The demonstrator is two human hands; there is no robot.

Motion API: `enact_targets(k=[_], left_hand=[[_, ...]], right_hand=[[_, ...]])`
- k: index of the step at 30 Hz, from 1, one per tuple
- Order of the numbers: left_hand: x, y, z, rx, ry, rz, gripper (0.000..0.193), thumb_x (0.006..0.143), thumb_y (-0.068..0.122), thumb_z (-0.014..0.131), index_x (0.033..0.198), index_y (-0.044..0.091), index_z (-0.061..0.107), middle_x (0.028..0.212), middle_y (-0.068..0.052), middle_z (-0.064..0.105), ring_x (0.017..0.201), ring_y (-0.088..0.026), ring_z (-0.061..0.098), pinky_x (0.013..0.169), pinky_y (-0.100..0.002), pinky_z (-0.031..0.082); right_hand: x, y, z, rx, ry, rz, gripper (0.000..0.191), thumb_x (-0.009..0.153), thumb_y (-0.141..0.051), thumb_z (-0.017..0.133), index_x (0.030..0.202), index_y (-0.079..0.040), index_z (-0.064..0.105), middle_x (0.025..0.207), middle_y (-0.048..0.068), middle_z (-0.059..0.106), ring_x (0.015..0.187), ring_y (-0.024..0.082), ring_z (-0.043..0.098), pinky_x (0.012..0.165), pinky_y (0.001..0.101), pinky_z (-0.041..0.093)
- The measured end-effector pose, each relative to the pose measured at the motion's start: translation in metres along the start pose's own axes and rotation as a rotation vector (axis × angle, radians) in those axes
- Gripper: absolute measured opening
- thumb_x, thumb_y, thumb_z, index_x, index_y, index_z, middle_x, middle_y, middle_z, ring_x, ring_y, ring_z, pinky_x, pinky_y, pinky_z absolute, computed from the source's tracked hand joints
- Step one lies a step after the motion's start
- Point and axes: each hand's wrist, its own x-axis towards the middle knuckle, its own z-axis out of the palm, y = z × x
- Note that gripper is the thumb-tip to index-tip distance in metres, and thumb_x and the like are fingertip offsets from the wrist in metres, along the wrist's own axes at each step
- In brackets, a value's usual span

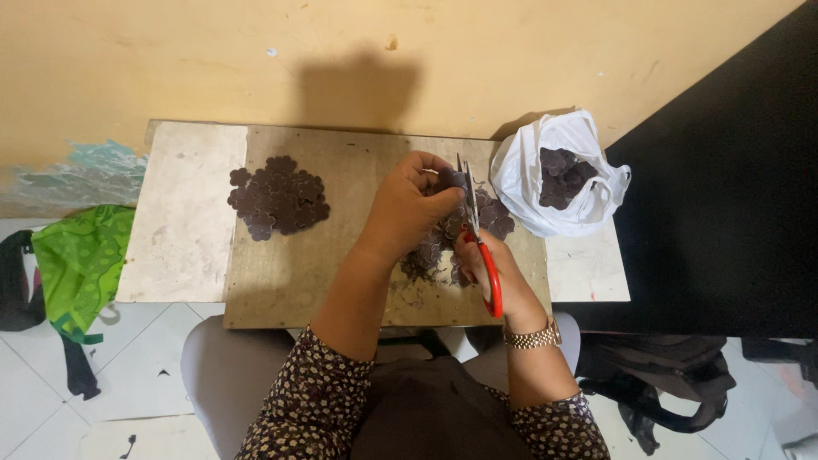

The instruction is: The person uses red-handled scissors to trim dark brown flower-shaped pieces on a wooden board. They pick up each piece, trim its edges, and place the finished pieces into a white plastic bag on the right side of the table.

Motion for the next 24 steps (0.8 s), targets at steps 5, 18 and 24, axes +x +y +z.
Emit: enact_targets(k=[5,18,24], left_hand=[[-0.0015,0.0017,-0.0006,0.030,0.014,-0.025,0.034,0.083,0.002,0.075,0.112,-0.001,0.058,0.088,-0.008,0.073,0.075,-0.008,0.066,0.066,-0.023,0.054],[-0.0022,0.0050,-0.0012,0.041,0.023,-0.049,0.036,0.082,0.001,0.074,0.113,-0.003,0.057,0.088,-0.009,0.073,0.075,-0.010,0.067,0.066,-0.024,0.055],[0.0018,-0.0022,-0.0021,-0.053,0.003,0.005,0.036,0.084,0.001,0.074,0.115,-0.002,0.056,0.091,-0.009,0.073,0.077,-0.009,0.066,0.069,-0.024,0.055]], right_hand=[[-0.0023,0.0001,-0.0023,-0.038,0.001,-0.002,0.046,0.103,-0.050,0.052,0.091,-0.006,0.056,0.074,-0.003,0.051,0.065,0.008,0.045,0.058,0.0239,0.039],[-0.0001,0.0043,-0.0022,0.016,-0.004,-0.020,0.048,0.104,-0.052,0.055,0.089,-0.006,0.054,0.076,-0.002,0.051,0.067,0.009,0.045,0.060,0.0241,0.039],[-0.0002,0.0015,0.0014,-0.017,0.032,0.008,0.049,0.103,-0.055,0.052,0.091,-0.008,0.055,0.073,-0.003,0.049,0.065,0.009,0.046,0.063,0.0240,0.044]])
